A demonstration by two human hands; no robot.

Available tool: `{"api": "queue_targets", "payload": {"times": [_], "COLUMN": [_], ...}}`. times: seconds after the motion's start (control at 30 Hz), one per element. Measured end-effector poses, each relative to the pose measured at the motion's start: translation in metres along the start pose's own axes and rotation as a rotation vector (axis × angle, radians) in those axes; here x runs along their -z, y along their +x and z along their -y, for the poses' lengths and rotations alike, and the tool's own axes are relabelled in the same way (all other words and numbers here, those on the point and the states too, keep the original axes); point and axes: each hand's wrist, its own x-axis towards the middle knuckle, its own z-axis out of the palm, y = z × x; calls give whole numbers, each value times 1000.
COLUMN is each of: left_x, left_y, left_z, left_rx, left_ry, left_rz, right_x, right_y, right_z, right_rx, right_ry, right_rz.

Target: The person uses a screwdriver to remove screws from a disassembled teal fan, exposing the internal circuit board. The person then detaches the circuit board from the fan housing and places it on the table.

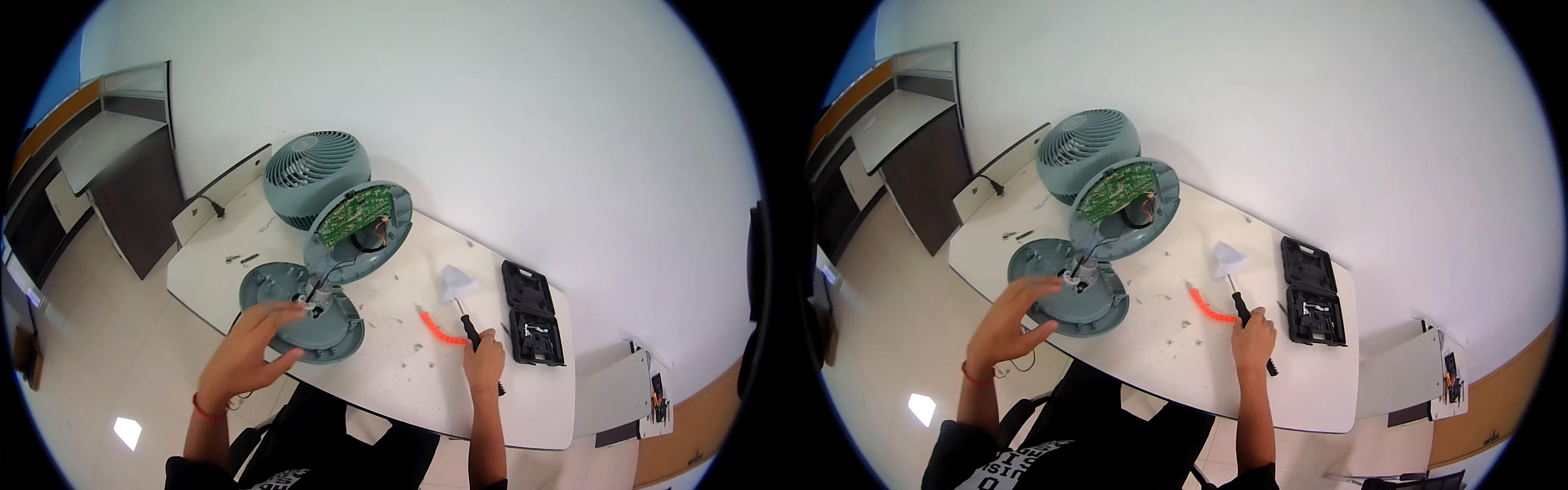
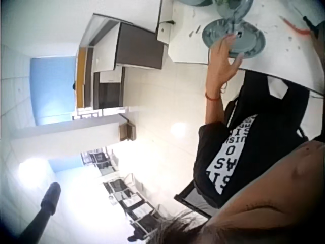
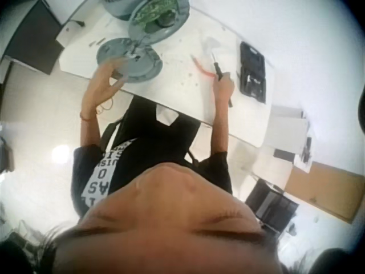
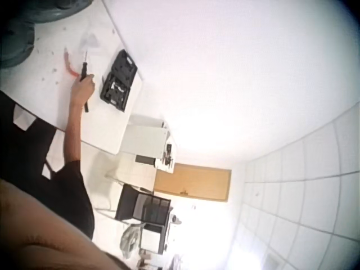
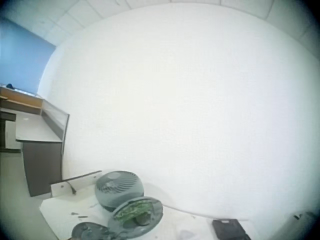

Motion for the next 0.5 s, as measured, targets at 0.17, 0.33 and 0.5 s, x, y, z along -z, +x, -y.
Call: {"api": "queue_targets", "payload": {"times": [0.17,0.33,0.5], "left_x": [-56,-90,-107], "left_y": [17,76,127], "left_z": [-29,-11,-7], "left_rx": [81,517,910], "left_ry": [-859,-1385,-1388], "left_rz": [-302,-624,-761], "right_x": [21,52,37], "right_y": [40,106,162], "right_z": [26,121,183], "right_rx": [226,456,491], "right_ry": [-90,648,824], "right_rz": [-78,102,30]}}
